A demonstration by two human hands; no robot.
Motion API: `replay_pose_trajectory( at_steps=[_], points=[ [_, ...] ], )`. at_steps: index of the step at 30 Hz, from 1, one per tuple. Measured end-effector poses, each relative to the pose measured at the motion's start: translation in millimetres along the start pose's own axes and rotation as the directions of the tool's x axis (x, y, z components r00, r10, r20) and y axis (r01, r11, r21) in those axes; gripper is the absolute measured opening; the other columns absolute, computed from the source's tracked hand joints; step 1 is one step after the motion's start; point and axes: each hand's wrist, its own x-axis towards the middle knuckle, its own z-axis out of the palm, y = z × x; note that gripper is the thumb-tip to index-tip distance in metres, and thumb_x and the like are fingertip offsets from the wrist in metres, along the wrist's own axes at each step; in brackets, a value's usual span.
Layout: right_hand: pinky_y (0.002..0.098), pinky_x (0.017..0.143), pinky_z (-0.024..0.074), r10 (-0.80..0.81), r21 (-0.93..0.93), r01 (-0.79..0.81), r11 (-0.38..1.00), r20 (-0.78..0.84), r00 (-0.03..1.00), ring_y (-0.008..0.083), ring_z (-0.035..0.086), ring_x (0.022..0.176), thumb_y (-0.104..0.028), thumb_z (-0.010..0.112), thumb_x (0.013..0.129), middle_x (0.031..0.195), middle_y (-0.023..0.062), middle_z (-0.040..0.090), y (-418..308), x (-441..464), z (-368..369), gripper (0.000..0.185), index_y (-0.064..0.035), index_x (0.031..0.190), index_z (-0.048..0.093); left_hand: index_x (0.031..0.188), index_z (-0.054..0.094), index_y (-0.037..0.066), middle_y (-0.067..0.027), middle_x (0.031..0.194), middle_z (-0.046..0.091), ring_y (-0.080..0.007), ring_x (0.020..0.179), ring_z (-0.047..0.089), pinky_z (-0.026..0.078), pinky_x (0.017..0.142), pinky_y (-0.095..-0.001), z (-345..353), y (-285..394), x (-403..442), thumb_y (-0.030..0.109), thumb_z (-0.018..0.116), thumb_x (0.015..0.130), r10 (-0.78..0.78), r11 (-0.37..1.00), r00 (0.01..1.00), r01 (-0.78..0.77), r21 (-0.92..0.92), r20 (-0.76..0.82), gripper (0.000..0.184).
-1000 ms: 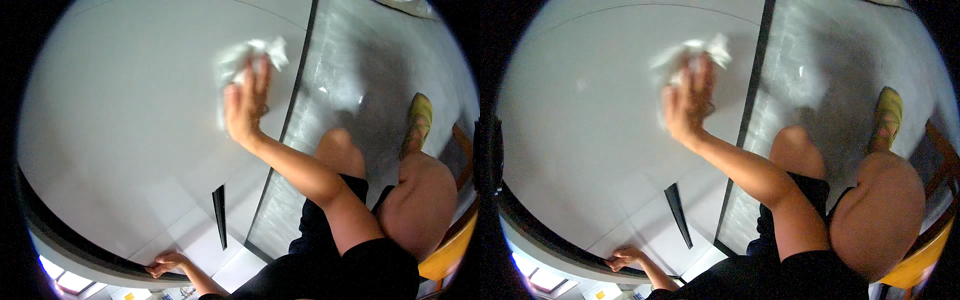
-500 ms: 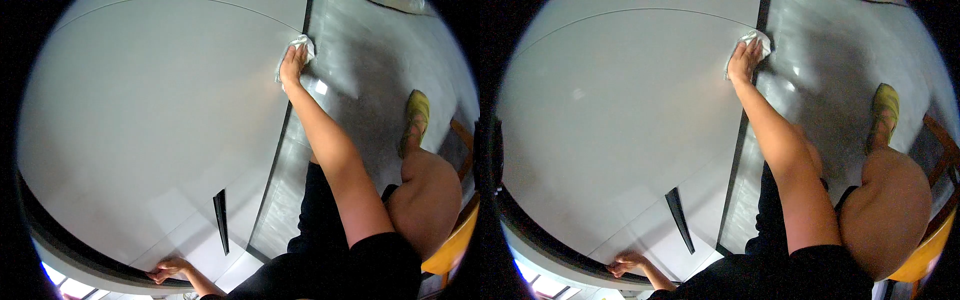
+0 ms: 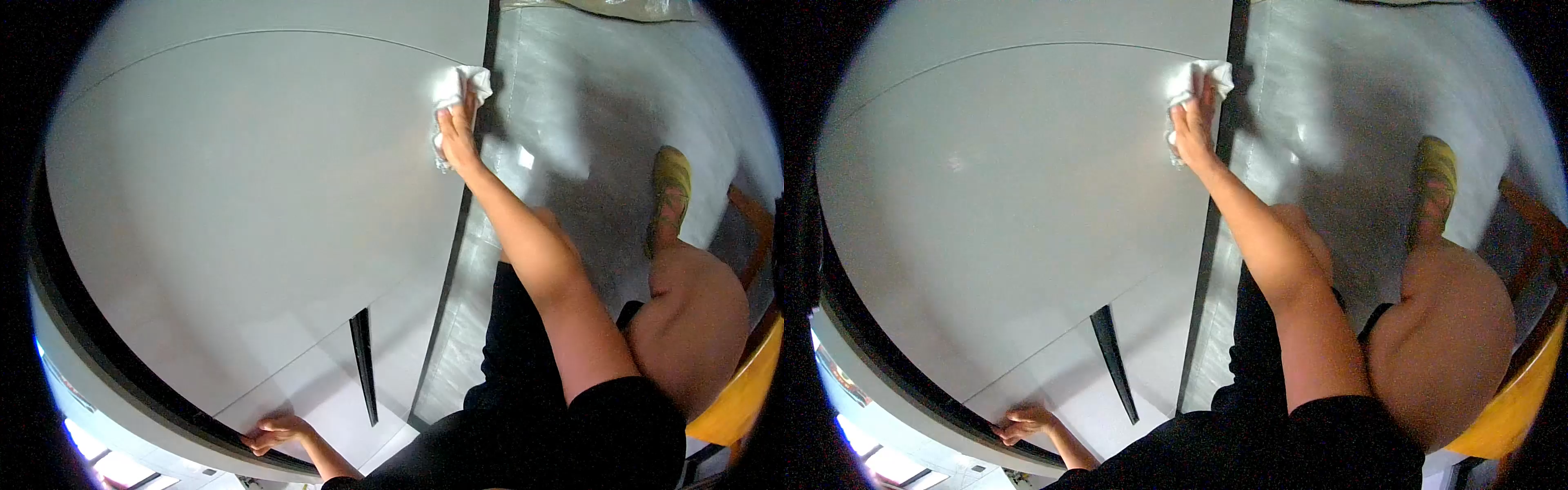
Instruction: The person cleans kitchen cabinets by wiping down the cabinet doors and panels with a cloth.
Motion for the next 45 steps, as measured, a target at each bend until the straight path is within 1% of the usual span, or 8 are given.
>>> replay_pose_trajectory(
  at_steps=[6, 9, 26, 33, 37, 40, 43, 45],
  points=[
    [0.0545, 0.11, 0.012, -0.207, -0.114, 0.213, 0.97, 0.061, 0.976, 0.0414, 0.006, 0.137, -0.013, 0.052, 0.086, 0.151, 0.0187, 0.003, -71, 4, 15, 0.074, -0.0205, 0.147, 0.012, 0.125, 0.038, -0.007, -0.0195, 0.106, 0.036, -0.0314, 0.1, 0.034, 0.033, 0.085, -0.047, -3, -2, 1, 0.047, 0.038, 0.087, 0.027, 0.998, 0.999, -0.029, 0.056, 0.02, 0.066],
    [0.0515, 0.111, 0.0103, 0.092, 0.089, -0.098, 0.991, 0.068, 0.993, 0.0377, -0.001, 0.139, -0.021, 0.05, 0.09, 0.151, 0.017, 0.0, -36, 15, -6, 0.069, -0.0163, 0.147, 0.011, 0.125, 0.038, -0.006, -0.0202, 0.107, 0.036, -0.0315, 0.1, 0.034, 0.034, 0.084, -0.0461, 0, -9, -3, 0.049, 0.039, 0.088, 0.006, 1.0, 1.0, -0.006, -0.015, -0.005, 0.066],
    [0.052, 0.112, 0.0078, 0.059, -0.089, -0.048, 0.995, 0.129, 0.99, 0.0385, -0.005, 0.138, -0.026, 0.06, 0.082, 0.15, 0.0215, -0.002, -38, 25, -8, 0.087, -0.016, 0.147, 0.003, 0.126, 0.039, -0.006, -0.0206, 0.11, 0.037, -0.0316, 0.103, 0.035, 0.032, 0.088, -0.0471, -4, 4, 1, 0.044, 0.038, 0.089, -0.009, 1.0, 1.0, 0.009, 0.002, 0.0, 0.062],
    [0.0527, 0.111, 0.0093, -0.314, -0.224, 0.324, 0.919, 0.077, 0.946, 0.0415, 0.007, 0.137, -0.034, 0.061, 0.083, 0.149, 0.0218, 0.007, -74, 34, 13, 0.082, -0.0091, 0.145, 0.014, 0.125, 0.04, -0.006, -0.0202, 0.111, 0.037, -0.032, 0.102, 0.035, 0.031, 0.087, -0.0459, 0, -8, -2, 0.043, 0.038, 0.089, 0.062, 0.998, 0.998, -0.061, 0.025, -0.017, 0.06],
    [0.0462, 0.107, 0.0238, 0.257, -0.137, -0.257, 0.957, -0.022, 0.966, 0.0376, 0.026, 0.132, -0.037, 0.046, 0.091, 0.144, 0.0222, 0.022, 14, 33, -8, 0.063, -0.0051, 0.141, 0.026, 0.125, 0.04, -0.006, -0.0193, 0.111, 0.038, -0.0314, 0.102, 0.036, 0.031, 0.088, -0.0457, 0, -5, -3, 0.041, 0.038, 0.089, 0.013, 1.0, 1.0, -0.013, -0.009, -0.006, 0.059],
    [0.0328, 0.086, 0.0403, 0.598, 0.52, -0.456, 0.722, -0.136, 0.79, 0.0184, 0.05, 0.097, -0.026, 0.04, 0.093, 0.106, 0.0095, 0.053, -11, 35, -13, 0.035, -0.0011, 0.114, 0.052, 0.125, 0.039, -0.007, -0.019, 0.11, 0.039, -0.0308, 0.103, 0.035, 0.032, 0.088, -0.0457, 1, -5, -3, 0.038, 0.038, 0.089, 0.05, 0.999, 0.998, -0.05, 0.007, -0.027, 0.058],
    [0.0329, 0.076, 0.042, 0.404, 0.278, -0.375, 0.884, -0.053, 0.913, 0.019, 0.052, 0.084, -0.024, 0.035, 0.095, 0.092, 0.0089, 0.054, -97, 29, -7, 0.03, -0.0001, 0.096, 0.053, 0.124, 0.039, -0.007, -0.0192, 0.11, 0.039, -0.0302, 0.102, 0.035, 0.032, 0.087, -0.0455, 3, -2, -2, 0.035, 0.039, 0.088, 0.019, 1.0, 0.999, -0.018, 0.015, -0.03, 0.056],
    [0.0411, 0.094, 0.029, -0.076, 0.181, 0.082, 0.98, -0.04, 0.996, 0.024, 0.036, 0.11, -0.029, 0.046, 0.09, 0.12, 0.0082, 0.04, -161, 12, 33, 0.037, -0.0059, 0.119, 0.042, 0.124, 0.039, -0.007, -0.0193, 0.11, 0.039, -0.0298, 0.102, 0.035, 0.033, 0.087, -0.0453, 2, -3, -2, 0.033, 0.039, 0.088, 0.075, 0.995, 0.997, -0.072, 0.076, -0.029, 0.054]
  ],
)
